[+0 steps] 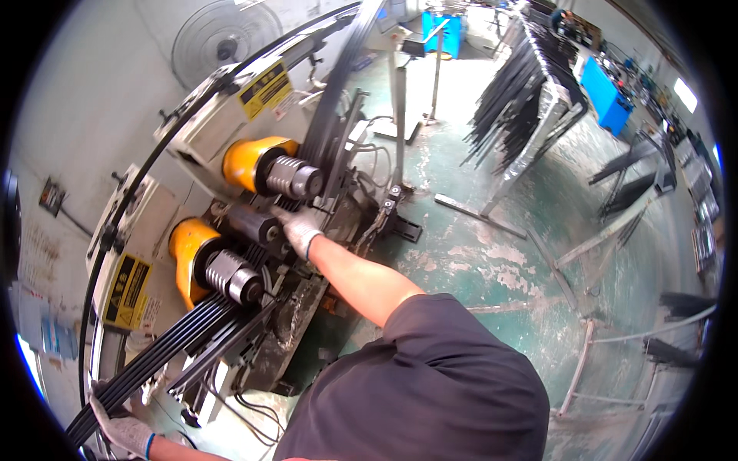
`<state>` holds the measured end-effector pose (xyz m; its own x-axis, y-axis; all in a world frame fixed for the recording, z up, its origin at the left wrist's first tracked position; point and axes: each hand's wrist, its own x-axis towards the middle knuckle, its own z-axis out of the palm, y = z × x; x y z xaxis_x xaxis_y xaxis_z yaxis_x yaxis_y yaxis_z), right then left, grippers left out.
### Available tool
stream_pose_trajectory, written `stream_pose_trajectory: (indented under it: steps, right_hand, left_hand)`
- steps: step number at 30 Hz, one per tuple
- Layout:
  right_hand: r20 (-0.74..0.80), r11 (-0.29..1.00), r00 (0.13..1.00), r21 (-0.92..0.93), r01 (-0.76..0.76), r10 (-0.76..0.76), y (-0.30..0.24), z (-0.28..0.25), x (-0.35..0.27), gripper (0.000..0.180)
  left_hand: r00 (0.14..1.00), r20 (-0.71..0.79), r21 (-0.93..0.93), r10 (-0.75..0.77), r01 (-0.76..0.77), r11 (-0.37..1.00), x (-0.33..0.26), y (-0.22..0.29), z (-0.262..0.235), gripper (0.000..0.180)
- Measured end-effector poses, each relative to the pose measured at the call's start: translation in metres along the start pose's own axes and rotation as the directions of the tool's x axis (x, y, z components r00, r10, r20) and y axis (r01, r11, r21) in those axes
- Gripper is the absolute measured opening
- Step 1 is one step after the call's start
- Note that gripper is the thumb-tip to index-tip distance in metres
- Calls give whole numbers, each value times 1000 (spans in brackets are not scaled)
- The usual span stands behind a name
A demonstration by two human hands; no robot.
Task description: The person repeatedly feeds long black metal rods into a bending machine, guides them through rollers, and removes the bent pieces. The bent rods are stacked on a nearby rack. The person wears gloves and uses both hands to handle the rods and operate the machine.
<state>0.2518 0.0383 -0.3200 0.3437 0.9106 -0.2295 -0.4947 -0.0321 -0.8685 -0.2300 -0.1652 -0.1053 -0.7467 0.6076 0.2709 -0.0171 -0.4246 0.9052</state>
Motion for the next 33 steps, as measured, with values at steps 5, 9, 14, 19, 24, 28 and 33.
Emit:
stream_pose_trajectory:
  steps: [5,9,14,19,24,28,33]
  right_hand:
    - [65,981,979,-13,194,-193,9,7,5,49]
    - [81,985,985,-62,161,-155,1,-1,4,43]
    - [127,981,974,-30,193,-188,11,-1,10,54]
    - [61,965,969,-92,244,-239,11,-12,15,64]
    - [143,982,975,-54,181,-171,10,-8,12,59]
    - [104,970,972,-101,221,-210,2,-6,3,33]
    - [139,982,972,-5,191,-189,4,-9,7,37]
  left_hand:
    - [983,85,43,164,-168,985,-2,33,75,43]
    - [924,245,134,295,-333,933,-7,42,137,43]
    - [587,604,367,539,-805,466,21,44,178,44]
    - [697,548,343,462,-692,636,-33,27,279,43]
    - [677,656,283,333,-629,724,-44,20,312,43]
    - [700,634,241,329,-583,776,-50,19,308,43]
    - [705,632,204,321,-551,809,-45,17,308,43]
